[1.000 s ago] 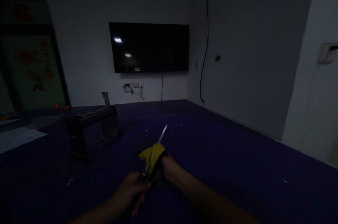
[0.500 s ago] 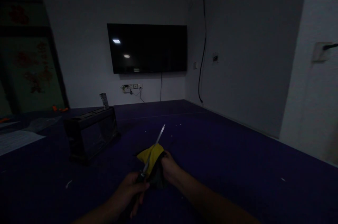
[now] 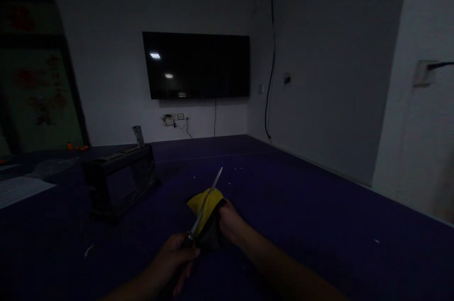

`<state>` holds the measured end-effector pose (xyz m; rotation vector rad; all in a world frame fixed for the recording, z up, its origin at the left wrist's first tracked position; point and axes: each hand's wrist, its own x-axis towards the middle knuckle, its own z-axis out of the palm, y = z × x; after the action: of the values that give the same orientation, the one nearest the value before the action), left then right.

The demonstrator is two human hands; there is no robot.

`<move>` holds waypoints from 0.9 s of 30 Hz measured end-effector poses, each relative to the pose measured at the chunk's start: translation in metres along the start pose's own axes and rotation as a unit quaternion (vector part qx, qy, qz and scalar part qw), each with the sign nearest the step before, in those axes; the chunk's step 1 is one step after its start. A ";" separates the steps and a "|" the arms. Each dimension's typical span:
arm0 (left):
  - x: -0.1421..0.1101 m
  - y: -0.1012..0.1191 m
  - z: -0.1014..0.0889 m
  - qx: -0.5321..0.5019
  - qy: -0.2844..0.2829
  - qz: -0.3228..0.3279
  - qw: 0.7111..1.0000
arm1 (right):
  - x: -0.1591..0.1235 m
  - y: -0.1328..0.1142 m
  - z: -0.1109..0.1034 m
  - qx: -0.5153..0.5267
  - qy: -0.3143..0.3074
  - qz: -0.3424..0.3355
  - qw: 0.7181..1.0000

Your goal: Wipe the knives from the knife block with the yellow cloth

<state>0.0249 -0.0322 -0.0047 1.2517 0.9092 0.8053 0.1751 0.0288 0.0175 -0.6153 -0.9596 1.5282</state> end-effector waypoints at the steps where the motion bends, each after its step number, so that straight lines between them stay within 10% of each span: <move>1: 0.000 0.000 0.000 0.002 0.001 -0.002 1.000 | 0.000 0.000 0.000 0.001 -0.003 0.002 1.000; 27: -0.003 0.002 0.002 0.006 0.008 -0.010 1.000 | 0.008 -0.006 -0.011 -0.022 0.026 -0.041 0.999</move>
<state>0.0258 -0.0354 -0.0018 1.2474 0.9397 0.7964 0.1859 0.0388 0.0177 -0.6369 -0.9698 1.4158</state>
